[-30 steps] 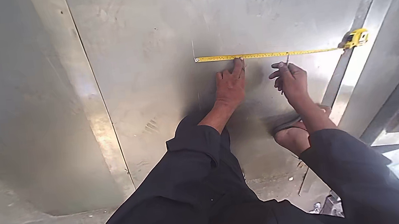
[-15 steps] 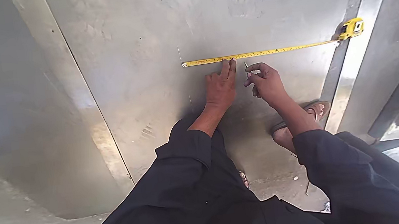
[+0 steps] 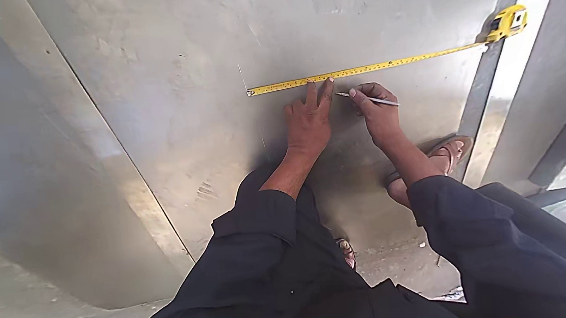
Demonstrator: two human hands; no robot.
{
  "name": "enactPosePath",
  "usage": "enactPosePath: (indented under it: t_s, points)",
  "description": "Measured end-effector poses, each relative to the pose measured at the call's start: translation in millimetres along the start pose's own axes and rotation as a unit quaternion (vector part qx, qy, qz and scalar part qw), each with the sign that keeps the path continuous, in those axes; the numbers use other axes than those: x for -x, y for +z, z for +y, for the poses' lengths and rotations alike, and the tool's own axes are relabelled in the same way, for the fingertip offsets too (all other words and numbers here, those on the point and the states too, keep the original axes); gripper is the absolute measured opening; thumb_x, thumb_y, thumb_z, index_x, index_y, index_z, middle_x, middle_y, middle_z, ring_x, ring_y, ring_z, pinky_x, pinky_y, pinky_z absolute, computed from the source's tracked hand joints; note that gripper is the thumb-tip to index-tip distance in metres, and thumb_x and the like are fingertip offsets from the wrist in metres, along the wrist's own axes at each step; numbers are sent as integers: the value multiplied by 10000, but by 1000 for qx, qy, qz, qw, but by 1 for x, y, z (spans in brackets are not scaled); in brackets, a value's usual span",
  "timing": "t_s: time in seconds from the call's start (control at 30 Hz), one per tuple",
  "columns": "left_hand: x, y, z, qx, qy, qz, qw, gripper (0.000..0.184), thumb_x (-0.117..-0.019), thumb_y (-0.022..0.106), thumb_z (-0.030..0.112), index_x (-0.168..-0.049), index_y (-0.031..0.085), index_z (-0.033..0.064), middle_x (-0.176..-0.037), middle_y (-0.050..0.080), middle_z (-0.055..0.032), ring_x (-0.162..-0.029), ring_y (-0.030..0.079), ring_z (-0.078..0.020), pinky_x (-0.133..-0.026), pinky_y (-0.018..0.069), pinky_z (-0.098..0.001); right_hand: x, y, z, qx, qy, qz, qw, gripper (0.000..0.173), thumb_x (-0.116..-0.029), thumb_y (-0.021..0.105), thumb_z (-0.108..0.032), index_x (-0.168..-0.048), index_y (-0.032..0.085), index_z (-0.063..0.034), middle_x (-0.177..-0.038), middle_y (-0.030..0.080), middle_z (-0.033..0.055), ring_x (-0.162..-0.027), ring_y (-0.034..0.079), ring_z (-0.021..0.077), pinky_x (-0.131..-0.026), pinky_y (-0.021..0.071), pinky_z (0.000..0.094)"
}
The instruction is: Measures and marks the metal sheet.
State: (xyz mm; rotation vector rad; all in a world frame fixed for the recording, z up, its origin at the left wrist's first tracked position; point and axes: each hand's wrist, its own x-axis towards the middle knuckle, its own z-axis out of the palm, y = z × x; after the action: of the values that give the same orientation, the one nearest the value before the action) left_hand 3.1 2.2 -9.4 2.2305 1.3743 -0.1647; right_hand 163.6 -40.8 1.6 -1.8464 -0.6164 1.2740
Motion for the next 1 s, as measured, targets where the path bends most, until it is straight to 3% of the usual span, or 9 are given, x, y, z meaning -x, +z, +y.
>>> enactPosePath:
  t_s: [0.07, 0.27, 0.47, 0.63, 1.0]
  points:
    - [1, -1, 1, -5, -1, -6, 1000, 658, -951, 548, 70, -1559, 471, 307, -1485, 544, -175, -939, 661, -359, -751, 480, -511, -1, 5, 5, 52, -45, 29, 997, 111, -1009, 655, -145, -1018, 690, -40, -849, 697, -18, -710, 635, 20, -645, 538, 194]
    - [1, 1, 0, -7, -5, 2, 1000, 666, -942, 544, 73, -1557, 474, 321, -1494, 544, -149, -946, 659, -340, -751, 476, -503, -3, 10, 11, 99, -162, 45, 981, 207, -1041, 571, -111, -1134, 695, 26, -1022, 759, 91, -950, 735, 109, -874, 608, 281]
    - [0, -1, 1, -15, -5, -11, 1000, 681, -938, 549, 74, -1566, 458, 318, -1488, 542, -157, -952, 656, -340, -751, 475, -500, -3, 9, 19, 179, -200, 58, 962, 210, -1010, 596, -125, -1122, 721, 1, -1035, 771, 95, -967, 738, 110, -880, 599, 291]
    - [-1, -2, 2, -11, -14, -29, 999, 704, -934, 572, 87, -1576, 435, 341, -1517, 518, -155, -1006, 655, -342, -782, 478, -508, -3, 10, 19, 184, -217, 56, 957, 197, -998, 621, -109, -1116, 730, 5, -1051, 770, 104, -972, 734, 109, -887, 592, 278]
    - [-1, -1, 1, -10, -14, -16, 1000, 708, -923, 577, 84, -1568, 448, 345, -1500, 532, -152, -968, 655, -334, -765, 474, -502, -3, 10, 21, 193, -231, 49, 952, 204, -1012, 620, -102, -1147, 733, 2, -1084, 769, 108, -985, 734, 117, -896, 591, 281]
